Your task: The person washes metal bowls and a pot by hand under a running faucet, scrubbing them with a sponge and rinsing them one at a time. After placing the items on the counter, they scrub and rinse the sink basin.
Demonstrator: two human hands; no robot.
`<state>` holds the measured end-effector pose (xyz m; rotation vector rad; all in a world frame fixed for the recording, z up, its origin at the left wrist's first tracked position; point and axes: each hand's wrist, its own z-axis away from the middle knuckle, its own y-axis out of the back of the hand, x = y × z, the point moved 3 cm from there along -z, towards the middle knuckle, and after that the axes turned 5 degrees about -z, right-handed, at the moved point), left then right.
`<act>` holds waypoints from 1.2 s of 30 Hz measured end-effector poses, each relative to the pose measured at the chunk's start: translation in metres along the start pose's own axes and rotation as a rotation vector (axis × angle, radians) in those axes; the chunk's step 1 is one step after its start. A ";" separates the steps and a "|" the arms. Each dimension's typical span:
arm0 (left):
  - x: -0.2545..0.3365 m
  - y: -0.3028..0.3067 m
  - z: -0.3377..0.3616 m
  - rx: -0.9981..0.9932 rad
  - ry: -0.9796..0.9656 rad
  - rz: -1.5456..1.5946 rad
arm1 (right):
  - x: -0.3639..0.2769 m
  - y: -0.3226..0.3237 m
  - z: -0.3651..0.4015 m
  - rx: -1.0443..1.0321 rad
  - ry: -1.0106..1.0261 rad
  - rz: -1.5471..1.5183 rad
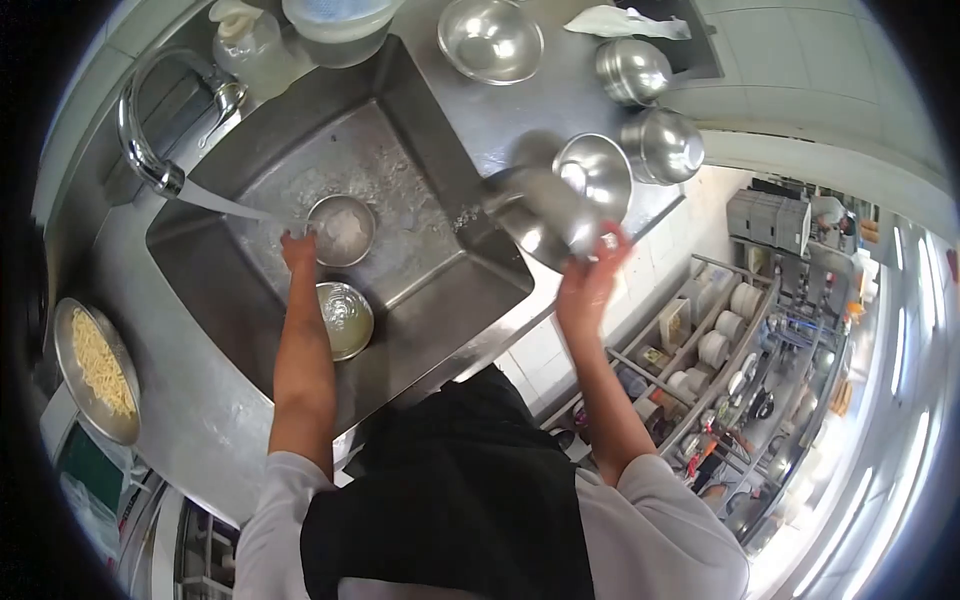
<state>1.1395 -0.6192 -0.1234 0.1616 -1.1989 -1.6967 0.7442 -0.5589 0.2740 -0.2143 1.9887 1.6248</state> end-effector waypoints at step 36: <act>0.124 0.171 0.042 0.193 -1.100 -0.155 | -0.169 -0.310 0.008 -0.564 0.436 -0.101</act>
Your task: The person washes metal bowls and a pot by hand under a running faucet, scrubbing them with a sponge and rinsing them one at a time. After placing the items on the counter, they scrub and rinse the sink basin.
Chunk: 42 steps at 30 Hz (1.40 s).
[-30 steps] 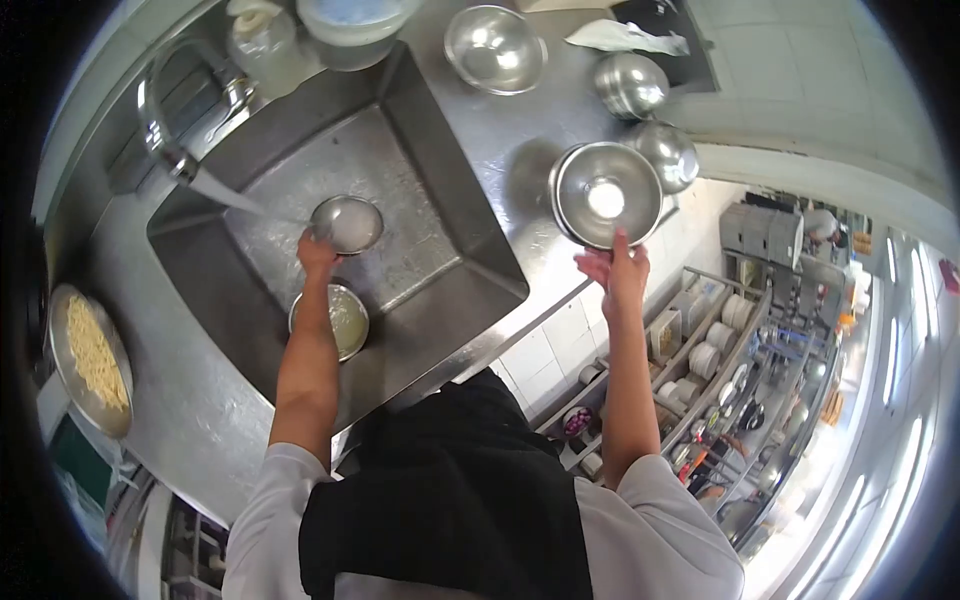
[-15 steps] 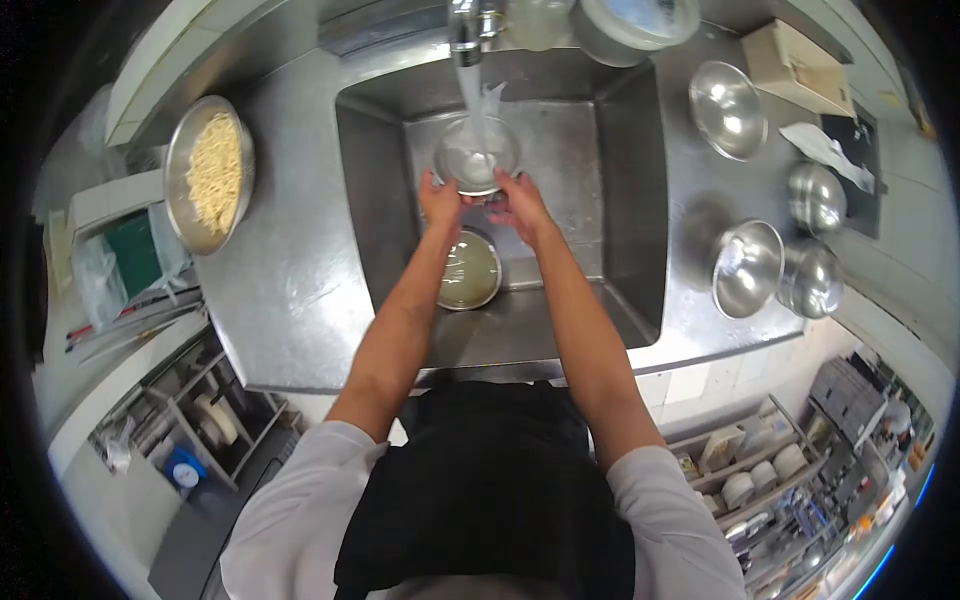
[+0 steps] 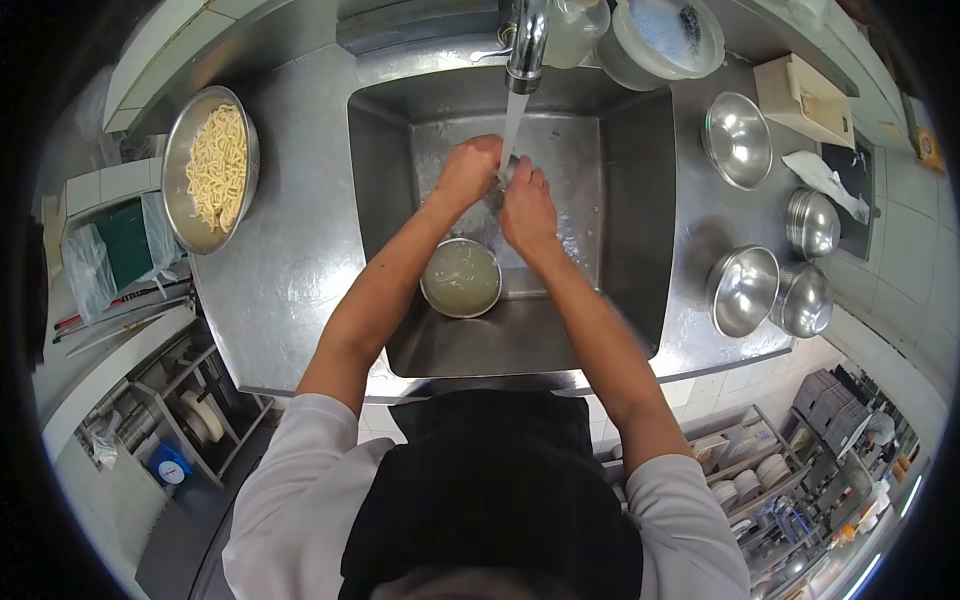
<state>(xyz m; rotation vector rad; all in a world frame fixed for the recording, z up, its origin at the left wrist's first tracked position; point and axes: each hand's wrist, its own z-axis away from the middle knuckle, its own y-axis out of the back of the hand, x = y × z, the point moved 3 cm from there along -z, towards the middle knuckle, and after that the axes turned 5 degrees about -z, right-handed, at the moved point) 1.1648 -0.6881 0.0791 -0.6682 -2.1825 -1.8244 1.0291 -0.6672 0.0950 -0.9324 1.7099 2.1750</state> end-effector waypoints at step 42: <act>0.015 -0.039 0.029 0.211 0.875 1.310 | 0.053 0.112 0.054 -0.132 -0.345 0.027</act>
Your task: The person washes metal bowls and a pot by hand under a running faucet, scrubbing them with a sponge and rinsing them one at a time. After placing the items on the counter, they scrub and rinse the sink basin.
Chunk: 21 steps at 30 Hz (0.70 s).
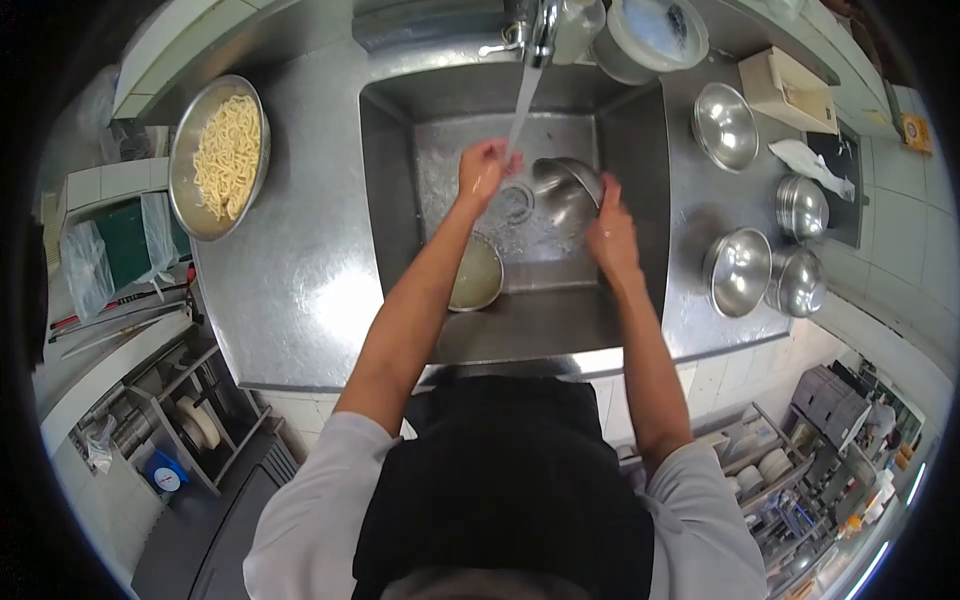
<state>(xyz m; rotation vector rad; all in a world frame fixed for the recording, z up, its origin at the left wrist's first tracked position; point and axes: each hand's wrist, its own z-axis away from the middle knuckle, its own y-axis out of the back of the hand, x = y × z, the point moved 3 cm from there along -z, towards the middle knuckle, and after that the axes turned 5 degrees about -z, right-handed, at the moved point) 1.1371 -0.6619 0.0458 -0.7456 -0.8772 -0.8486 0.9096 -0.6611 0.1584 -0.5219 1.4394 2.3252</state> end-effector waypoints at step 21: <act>-0.294 0.113 0.126 -0.397 0.592 -1.386 | 0.144 0.176 0.186 0.687 -0.496 -0.644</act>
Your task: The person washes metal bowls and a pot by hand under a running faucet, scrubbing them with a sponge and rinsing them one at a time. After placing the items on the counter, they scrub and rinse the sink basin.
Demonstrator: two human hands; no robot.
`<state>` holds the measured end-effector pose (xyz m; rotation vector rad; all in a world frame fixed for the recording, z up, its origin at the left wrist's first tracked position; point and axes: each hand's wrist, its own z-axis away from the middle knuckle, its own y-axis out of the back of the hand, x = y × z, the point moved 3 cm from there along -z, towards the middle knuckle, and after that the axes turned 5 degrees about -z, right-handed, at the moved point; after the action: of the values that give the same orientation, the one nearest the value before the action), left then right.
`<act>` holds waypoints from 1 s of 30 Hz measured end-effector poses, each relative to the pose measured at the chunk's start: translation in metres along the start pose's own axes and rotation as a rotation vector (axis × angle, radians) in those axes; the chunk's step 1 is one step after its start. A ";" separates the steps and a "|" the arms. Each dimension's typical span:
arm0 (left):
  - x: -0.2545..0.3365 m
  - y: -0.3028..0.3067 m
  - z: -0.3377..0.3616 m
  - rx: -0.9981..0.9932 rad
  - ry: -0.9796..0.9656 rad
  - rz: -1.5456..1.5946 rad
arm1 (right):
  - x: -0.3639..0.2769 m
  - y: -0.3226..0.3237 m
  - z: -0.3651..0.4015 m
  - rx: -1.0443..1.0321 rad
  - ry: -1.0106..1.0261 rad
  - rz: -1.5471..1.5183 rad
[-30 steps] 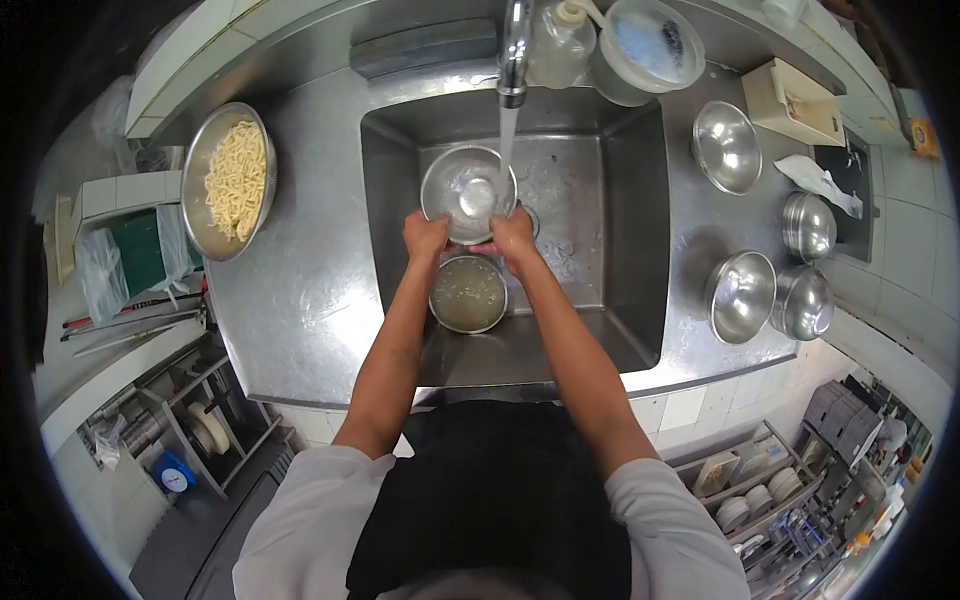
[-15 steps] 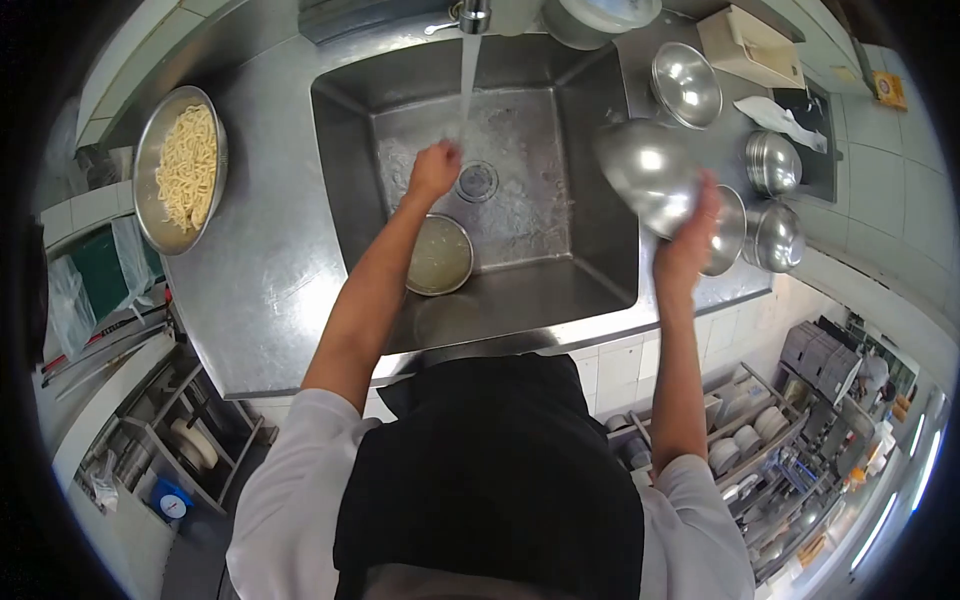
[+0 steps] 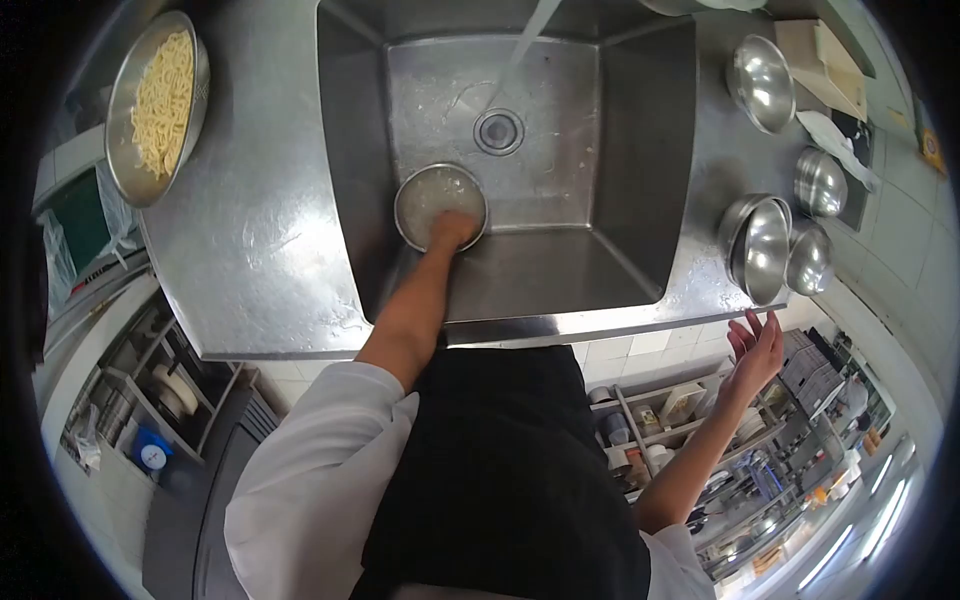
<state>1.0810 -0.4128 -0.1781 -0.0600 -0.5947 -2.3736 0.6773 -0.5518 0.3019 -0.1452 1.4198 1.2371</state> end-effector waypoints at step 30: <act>0.101 0.137 0.103 0.625 -0.291 1.330 | 0.115 -0.156 0.126 -0.375 0.848 0.712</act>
<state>1.0784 -0.5205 -0.0108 -0.3870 -0.9897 -0.8534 0.8328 -0.4657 0.1544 -0.4960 2.0320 2.1922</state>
